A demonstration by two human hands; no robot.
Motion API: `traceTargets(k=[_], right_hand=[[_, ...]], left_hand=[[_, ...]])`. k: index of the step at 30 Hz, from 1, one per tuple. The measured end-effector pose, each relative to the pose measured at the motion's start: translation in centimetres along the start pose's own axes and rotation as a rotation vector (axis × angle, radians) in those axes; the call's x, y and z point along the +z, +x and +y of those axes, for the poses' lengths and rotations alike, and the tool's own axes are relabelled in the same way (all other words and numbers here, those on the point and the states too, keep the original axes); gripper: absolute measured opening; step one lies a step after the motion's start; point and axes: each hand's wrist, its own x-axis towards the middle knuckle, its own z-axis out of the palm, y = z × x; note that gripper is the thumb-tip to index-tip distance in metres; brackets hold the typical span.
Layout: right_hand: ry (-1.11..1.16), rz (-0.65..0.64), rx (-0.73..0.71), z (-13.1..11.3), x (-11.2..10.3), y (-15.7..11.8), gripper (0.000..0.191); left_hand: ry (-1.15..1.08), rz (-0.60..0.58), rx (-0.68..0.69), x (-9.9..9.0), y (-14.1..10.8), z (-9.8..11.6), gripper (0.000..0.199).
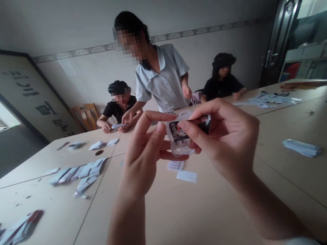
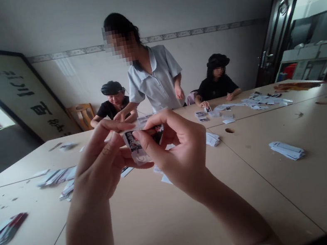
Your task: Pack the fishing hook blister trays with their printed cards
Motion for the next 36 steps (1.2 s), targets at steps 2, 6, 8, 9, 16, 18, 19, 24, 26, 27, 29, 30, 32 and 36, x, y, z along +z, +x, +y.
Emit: traceTargets(k=[2,6,8,9,16,18,19,24,26,27,29,30,32,36], right_hand=[[-0.011,0.001,0.0,-0.02,0.01,-0.04,0.012],[-0.036,0.002,-0.022,-0.11,0.01,-0.05,0.012],[-0.038,0.001,-0.022,-0.16,0.02,-0.03,0.012],[-0.039,0.001,-0.022,-0.18,0.03,-0.02,0.012],[-0.03,-0.024,-0.018,-0.18,-0.17,-0.13,0.011],[-0.027,-0.022,-0.014,-0.17,-0.22,-0.14,0.011],[-0.026,-0.021,-0.014,-0.18,-0.23,-0.14,0.011],[-0.027,-0.018,-0.018,-0.28,-0.17,-0.12,0.011],[-0.024,-0.021,-0.017,-0.3,-0.14,-0.13,0.011],[-0.027,-0.021,-0.021,-0.3,-0.13,-0.12,0.011],[-0.038,-0.018,-0.03,-0.27,-0.13,-0.12,0.011],[-0.045,-0.016,-0.032,-0.25,-0.14,-0.13,0.012],[-0.053,-0.012,-0.029,-0.21,-0.15,-0.16,0.012],[-0.06,-0.002,-0.029,-0.18,-0.19,-0.26,0.011]], left_hand=[[-0.003,0.006,-0.004,0.06,-0.01,0.07,0.02],[-0.004,0.002,-0.005,0.0,-0.08,0.0,0.02],[-0.008,-0.011,0.002,-0.04,-0.11,-0.04,0.019],[-0.01,-0.016,0.007,-0.04,-0.12,-0.03,0.019],[0.001,-0.021,0.015,0.21,-0.11,0.18,0.018],[0.006,-0.02,0.015,0.22,-0.06,0.15,0.017],[0.005,-0.018,0.015,0.2,-0.03,0.13,0.016],[-0.006,-0.014,0.01,0.13,0.03,0.03,0.018],[-0.006,-0.015,0.012,0.12,-0.02,0.02,0.017],[-0.006,-0.017,0.013,0.12,-0.05,0.01,0.016],[-0.007,-0.019,0.012,0.14,-0.11,0.02,0.014],[-0.007,-0.018,0.011,0.15,-0.14,0.03,0.013],[-0.003,-0.013,0.009,0.19,-0.16,0.05,0.014],[0.008,-0.012,0.011,0.27,-0.14,0.08,0.014]])
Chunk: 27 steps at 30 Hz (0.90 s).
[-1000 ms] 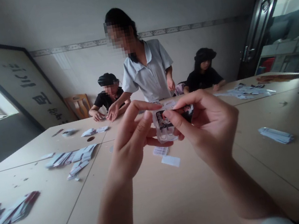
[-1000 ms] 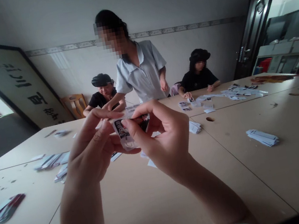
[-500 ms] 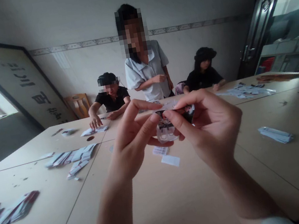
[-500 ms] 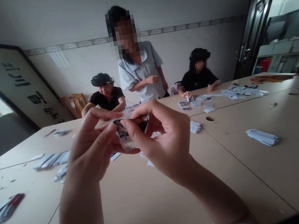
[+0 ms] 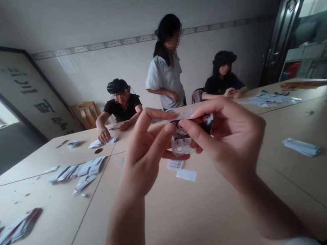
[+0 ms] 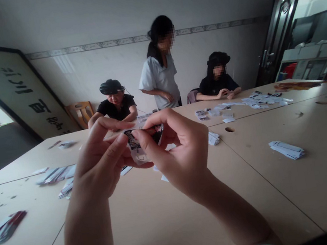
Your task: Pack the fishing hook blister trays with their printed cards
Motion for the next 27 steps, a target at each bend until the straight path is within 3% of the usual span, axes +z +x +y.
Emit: traceTargets(k=[11,27], right_hand=[[-0.006,0.01,-0.075,0.03,0.08,0.13,0.012],[0.012,0.025,-0.049,0.07,0.18,0.02,0.012]], left_hand=[[0.001,-0.01,0.077,-0.16,0.2,-0.57,0.008],[-0.031,0.009,0.051,-0.02,-0.09,-0.15,0.013]])
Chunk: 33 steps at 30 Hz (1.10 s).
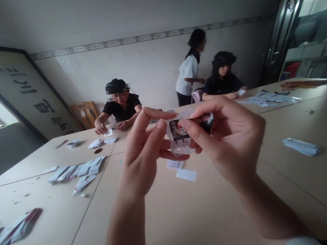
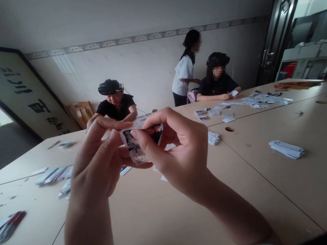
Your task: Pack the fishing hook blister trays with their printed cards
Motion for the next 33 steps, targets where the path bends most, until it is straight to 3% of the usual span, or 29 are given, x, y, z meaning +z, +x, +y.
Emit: traceTargets(k=[33], right_hand=[[-0.005,-0.024,0.012,-0.12,-0.1,0.07,0.013]], left_hand=[[0.071,0.029,-0.05,0.36,0.09,0.43,0.013]])
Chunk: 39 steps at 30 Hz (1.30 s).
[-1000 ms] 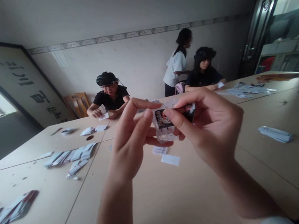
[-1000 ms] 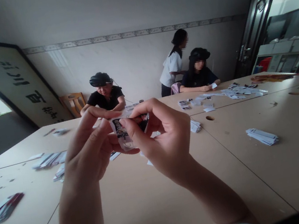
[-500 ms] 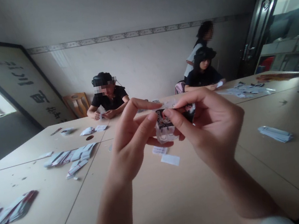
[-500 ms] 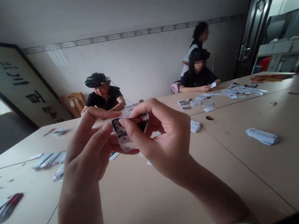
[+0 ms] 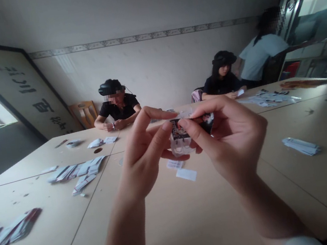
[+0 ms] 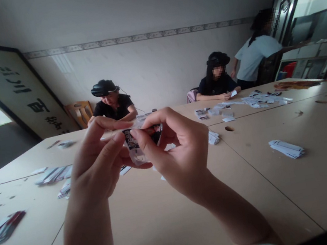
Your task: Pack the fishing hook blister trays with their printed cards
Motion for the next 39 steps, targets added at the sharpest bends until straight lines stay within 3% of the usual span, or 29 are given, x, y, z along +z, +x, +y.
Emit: traceTargets(k=[13,39], right_hand=[[0.005,0.002,-0.001,0.08,0.11,-0.11,0.012],[0.054,0.026,0.028,0.31,0.38,-0.11,0.011]], left_hand=[[0.088,0.095,0.048,0.9,-0.12,0.15,0.012],[0.073,0.084,0.066,0.87,-0.17,0.16,0.013]])
